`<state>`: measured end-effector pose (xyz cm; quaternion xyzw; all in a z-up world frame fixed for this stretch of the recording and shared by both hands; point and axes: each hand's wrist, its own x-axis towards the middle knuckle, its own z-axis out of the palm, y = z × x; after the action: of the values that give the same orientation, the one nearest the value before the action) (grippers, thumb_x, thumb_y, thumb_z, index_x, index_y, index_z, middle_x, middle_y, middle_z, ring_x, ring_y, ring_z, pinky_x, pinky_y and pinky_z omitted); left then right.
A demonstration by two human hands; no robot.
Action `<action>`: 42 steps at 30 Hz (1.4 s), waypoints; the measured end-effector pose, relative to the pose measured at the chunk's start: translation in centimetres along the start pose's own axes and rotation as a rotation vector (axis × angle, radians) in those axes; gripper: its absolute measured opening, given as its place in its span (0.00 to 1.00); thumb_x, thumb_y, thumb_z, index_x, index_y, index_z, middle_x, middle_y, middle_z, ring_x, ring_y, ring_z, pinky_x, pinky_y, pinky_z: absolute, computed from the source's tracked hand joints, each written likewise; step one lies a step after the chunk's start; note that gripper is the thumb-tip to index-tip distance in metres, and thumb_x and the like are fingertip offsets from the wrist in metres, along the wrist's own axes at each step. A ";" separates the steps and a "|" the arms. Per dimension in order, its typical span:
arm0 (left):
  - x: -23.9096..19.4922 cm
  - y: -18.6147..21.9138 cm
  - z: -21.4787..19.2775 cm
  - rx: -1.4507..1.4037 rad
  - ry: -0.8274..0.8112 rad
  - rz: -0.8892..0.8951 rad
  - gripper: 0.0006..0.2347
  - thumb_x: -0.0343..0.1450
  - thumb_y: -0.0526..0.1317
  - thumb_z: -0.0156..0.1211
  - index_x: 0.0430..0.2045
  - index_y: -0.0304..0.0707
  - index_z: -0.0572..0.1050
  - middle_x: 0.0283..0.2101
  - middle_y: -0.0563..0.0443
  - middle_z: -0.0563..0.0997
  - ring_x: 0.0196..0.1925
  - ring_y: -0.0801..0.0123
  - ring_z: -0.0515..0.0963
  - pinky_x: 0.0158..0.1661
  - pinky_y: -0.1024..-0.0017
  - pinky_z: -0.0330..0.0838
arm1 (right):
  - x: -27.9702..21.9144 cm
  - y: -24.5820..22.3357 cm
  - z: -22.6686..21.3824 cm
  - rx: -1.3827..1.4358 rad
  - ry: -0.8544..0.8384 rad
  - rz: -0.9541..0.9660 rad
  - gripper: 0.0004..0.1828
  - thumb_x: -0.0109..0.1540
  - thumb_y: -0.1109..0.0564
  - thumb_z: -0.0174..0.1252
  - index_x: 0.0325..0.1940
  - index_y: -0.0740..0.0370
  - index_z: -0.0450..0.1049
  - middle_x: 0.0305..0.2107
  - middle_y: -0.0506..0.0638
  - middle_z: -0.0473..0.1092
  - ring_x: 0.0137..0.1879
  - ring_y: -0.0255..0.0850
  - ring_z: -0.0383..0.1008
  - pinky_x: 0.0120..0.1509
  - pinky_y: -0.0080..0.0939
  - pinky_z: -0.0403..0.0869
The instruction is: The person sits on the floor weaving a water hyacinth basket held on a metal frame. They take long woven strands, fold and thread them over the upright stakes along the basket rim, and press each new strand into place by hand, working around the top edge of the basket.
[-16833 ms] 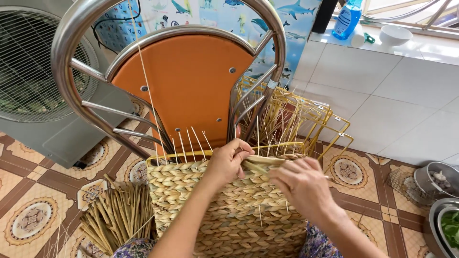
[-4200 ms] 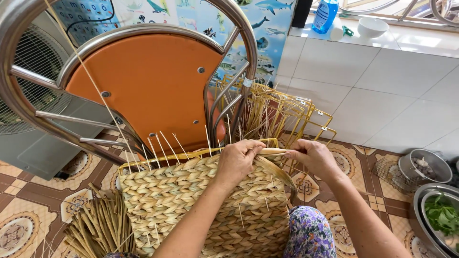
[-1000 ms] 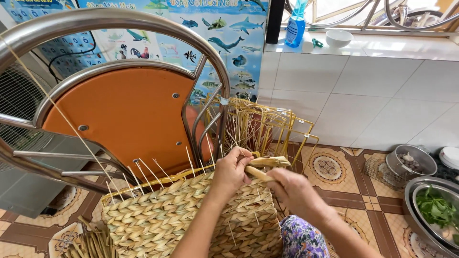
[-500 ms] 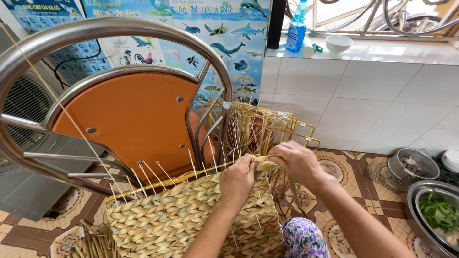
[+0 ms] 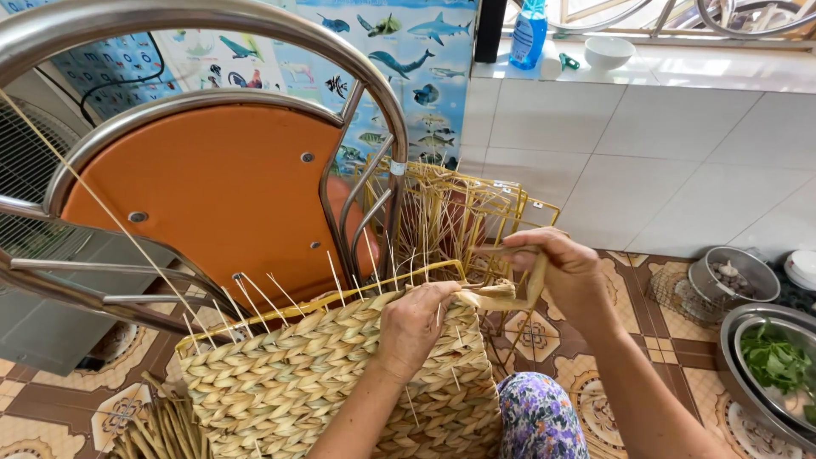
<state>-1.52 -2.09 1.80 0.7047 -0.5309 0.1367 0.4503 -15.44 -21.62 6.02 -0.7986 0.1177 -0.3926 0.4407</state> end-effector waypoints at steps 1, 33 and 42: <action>-0.2 0.1 -0.1 -0.004 0.018 0.028 0.09 0.70 0.36 0.66 0.42 0.44 0.78 0.38 0.51 0.86 0.38 0.62 0.86 0.37 0.68 0.81 | -0.2 0.3 0.6 0.115 -0.062 0.026 0.10 0.63 0.62 0.61 0.49 0.62 0.80 0.40 0.47 0.75 0.43 0.29 0.76 0.47 0.30 0.78; 2.4 1.0 -2.5 0.004 -0.334 -0.223 0.05 0.75 0.39 0.52 0.36 0.37 0.70 0.18 0.47 0.80 0.18 0.62 0.81 0.24 0.63 0.74 | 1.1 25.0 11.1 0.281 -0.627 0.768 0.13 0.66 0.54 0.55 0.50 0.62 0.78 0.33 0.48 0.77 0.32 0.33 0.75 0.35 0.35 0.76; 3.1 1.2 -3.0 -0.003 -0.303 -0.329 0.09 0.75 0.45 0.55 0.32 0.39 0.70 0.21 0.48 0.81 0.23 0.60 0.83 0.27 0.61 0.76 | 1.0 16.8 8.9 -0.508 0.056 0.617 0.21 0.62 0.40 0.60 0.44 0.60 0.80 0.39 0.54 0.76 0.41 0.43 0.77 0.46 0.45 0.76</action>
<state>-0.50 -1.77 6.15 0.7936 -0.4705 -0.0469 0.3829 -5.67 -26.51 -9.53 -0.7982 0.4575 -0.2219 0.3229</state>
